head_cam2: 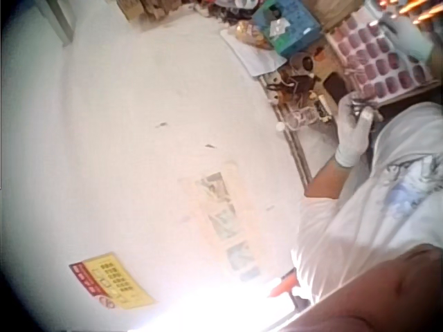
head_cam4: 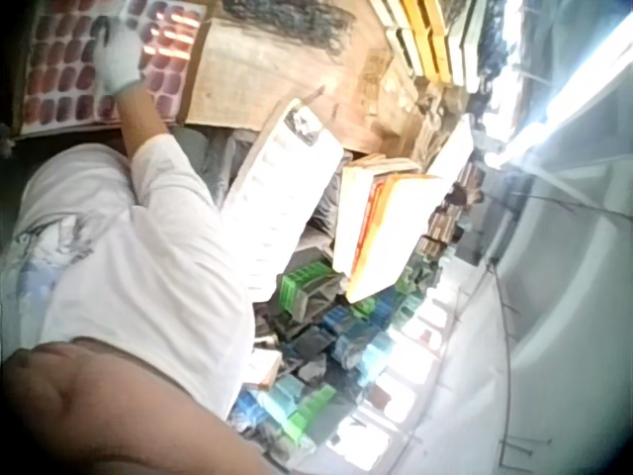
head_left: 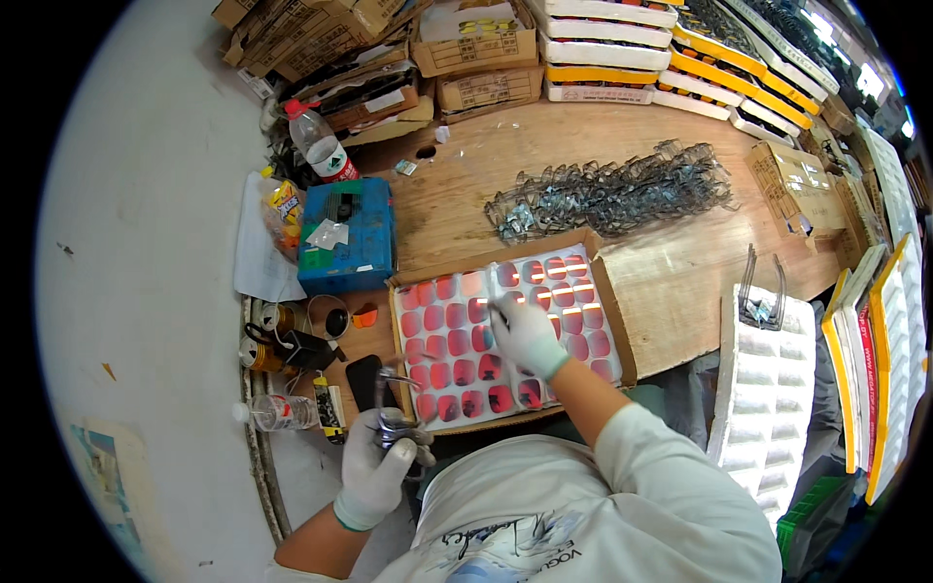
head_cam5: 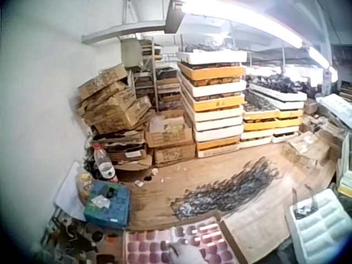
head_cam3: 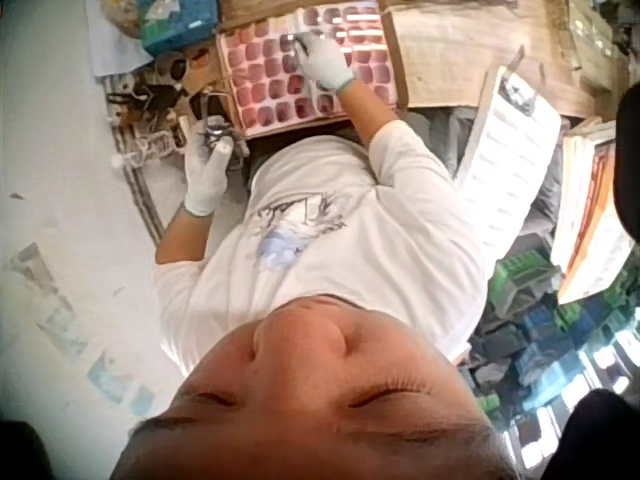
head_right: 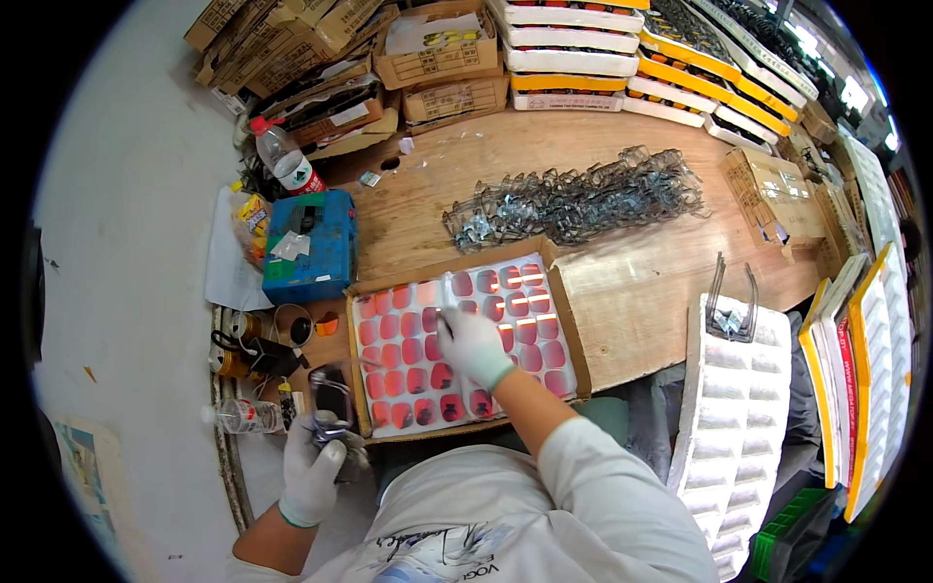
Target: The person assembles sunglasses by inserting lenses into frames using a yellow-handled tool. They repeatedly pick up frames, insert lenses, and place the completed units into a white tray. The person also moves a stack of trays aside to access the workspace.
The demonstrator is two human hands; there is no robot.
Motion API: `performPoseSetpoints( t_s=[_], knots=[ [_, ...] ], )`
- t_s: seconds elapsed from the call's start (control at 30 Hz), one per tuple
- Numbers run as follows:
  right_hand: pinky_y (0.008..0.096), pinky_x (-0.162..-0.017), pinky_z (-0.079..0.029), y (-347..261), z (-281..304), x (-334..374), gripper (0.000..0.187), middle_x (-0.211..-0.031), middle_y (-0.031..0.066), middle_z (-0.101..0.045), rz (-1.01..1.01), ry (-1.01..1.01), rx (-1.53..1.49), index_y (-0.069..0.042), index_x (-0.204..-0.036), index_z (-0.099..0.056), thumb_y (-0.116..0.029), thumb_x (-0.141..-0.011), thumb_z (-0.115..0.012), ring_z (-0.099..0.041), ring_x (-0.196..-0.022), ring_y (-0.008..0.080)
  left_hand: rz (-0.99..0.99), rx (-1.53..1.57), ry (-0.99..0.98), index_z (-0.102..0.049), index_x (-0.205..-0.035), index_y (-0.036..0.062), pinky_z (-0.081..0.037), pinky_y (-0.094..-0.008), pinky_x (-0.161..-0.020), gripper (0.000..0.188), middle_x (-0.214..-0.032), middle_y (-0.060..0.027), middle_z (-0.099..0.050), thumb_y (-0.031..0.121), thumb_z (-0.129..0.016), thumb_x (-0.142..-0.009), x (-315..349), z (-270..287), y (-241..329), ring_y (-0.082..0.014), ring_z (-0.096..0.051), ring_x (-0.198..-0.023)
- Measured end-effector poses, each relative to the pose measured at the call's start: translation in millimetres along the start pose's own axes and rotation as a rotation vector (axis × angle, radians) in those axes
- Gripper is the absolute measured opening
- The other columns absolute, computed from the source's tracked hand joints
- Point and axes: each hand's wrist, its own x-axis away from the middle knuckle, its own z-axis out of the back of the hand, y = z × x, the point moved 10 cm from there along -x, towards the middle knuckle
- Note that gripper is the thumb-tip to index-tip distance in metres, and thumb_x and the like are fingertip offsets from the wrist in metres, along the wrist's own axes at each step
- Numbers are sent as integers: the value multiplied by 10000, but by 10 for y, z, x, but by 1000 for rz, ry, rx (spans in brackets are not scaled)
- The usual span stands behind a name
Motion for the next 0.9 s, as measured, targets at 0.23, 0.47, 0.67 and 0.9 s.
performPoseSetpoints(
  t_s=[0.23, 0.47, 0.67, 0.9],
  knots=[
    [380, -749, -568, -30, 572, 1025, 307, -917, 165, -719, 8, 8, -402, -45, -1178, -694, -154, -892, -668, -715, -824, 302, -76, 240, -75, -465, -1201, 22, -564, -388, -801, 210, -954, -147, -650, 135, -443, -1025, -243, -688, 25, -237, -676, -814],
    [416, -671, -524, -817, 1521, 1318, 294, -833, 99, -640, 454, 215, 227, -29, -1069, -664, -197, -836, -724, -653, -736, 297, 21, 226, -393, -479, -1174, -4, -557, -380, -716, 205, -843, -106, -618, 147, -468, -1036, -92, -1084, -226, -205, -656, -774],
    [380, -671, -488, -883, 1193, 1286, 240, -821, 50, -619, 613, 69, 513, -65, -1010, -672, -256, -865, -670, -647, -734, 208, 156, 64, -479, -480, -1154, -8, -523, -339, -652, 177, -803, -130, -636, 88, -431, -1014, -22, -1233, -262, -193, -639, -709],
    [410, -683, -481, -1176, 1682, 1435, 322, -827, 84, -614, 605, 307, 86, -43, -1157, -632, -136, -850, -657, -620, -729, 278, -68, -78, -265, -491, -1151, -25, -526, -303, -709, 191, -825, -132, -651, 98, -421, -1024, -261, -1040, -410, -186, -646, -725]
  ],
)
